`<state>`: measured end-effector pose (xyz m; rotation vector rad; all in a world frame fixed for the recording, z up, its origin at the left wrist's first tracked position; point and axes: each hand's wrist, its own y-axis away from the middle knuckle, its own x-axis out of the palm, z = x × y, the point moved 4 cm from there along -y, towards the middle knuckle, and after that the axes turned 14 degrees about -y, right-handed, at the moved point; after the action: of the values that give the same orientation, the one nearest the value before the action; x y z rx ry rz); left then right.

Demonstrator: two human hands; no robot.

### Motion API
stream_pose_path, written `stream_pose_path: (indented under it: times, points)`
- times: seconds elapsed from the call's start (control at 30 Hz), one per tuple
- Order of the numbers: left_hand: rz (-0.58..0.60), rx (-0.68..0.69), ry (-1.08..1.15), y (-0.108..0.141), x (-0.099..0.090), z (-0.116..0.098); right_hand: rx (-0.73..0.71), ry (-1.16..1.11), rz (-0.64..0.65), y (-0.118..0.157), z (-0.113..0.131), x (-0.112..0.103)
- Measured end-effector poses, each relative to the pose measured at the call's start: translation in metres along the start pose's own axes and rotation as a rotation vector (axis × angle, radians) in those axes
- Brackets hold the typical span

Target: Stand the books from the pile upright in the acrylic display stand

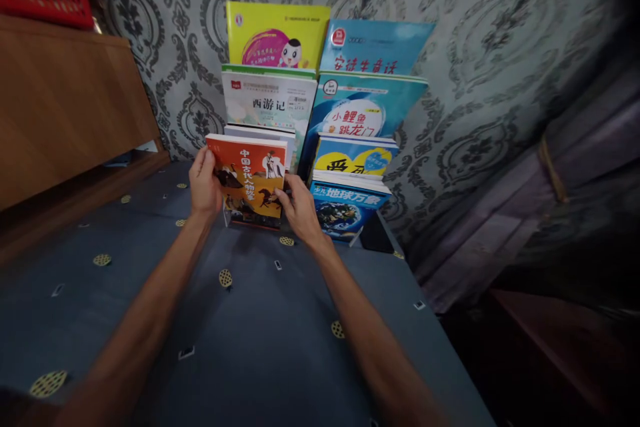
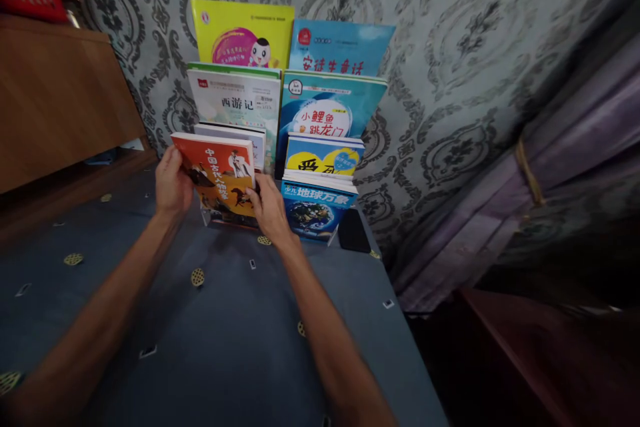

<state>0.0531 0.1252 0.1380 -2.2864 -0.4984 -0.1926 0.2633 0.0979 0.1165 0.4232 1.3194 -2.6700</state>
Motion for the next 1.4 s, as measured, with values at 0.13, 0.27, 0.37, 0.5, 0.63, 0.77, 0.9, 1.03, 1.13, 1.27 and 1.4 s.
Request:
stream_pose_path:
  times: [0.13, 0.27, 0.37, 0.5, 0.63, 0.77, 0.9, 1.03, 1.13, 1.27, 1.4]
  points:
    - [-0.032, 0.007, 0.014, 0.002, -0.005, 0.002, -0.015, 0.049, 0.023, 0.000, 0.002, 0.003]
    - [-0.052, -0.004, 0.015, 0.004, -0.007, 0.005, 0.018, 0.091, 0.041, 0.000, 0.003, 0.004]
    - [-0.063, -0.018, -0.029, 0.006, -0.008, 0.008, 0.048, 0.101, 0.057, 0.000, 0.002, 0.003]
    - [-0.062, -0.018, -0.115, 0.007, -0.008, 0.012, 0.080, 0.093, 0.063, 0.000, 0.000, 0.002]
    - [-0.054, -0.004, -0.148, 0.009, -0.006, 0.014, 0.108, 0.082, 0.049, 0.000, -0.001, 0.002]
    - [-0.052, 0.028, -0.186, 0.013, -0.004, 0.011, 0.122, 0.115, 0.026, 0.000, -0.001, 0.002]
    - [-0.050, 0.119, -0.396, 0.016, -0.005, 0.002, 0.186, 0.186, 0.026, 0.002, -0.001, 0.002]
    - [-0.023, 0.205, -0.583, 0.017, -0.007, -0.006, 0.253, 0.239, 0.006, 0.004, 0.001, 0.003]
    - [0.028, 0.236, -0.655, 0.016, -0.009, -0.010, 0.278, 0.247, 0.012, 0.004, 0.001, 0.004]
    - [0.064, 0.222, -0.668, 0.011, -0.011, -0.011, 0.280, 0.222, 0.014, 0.004, 0.000, 0.004]
    - [0.046, 0.174, -0.607, 0.008, -0.013, -0.011, 0.217, 0.185, -0.015, 0.003, 0.001, 0.002]
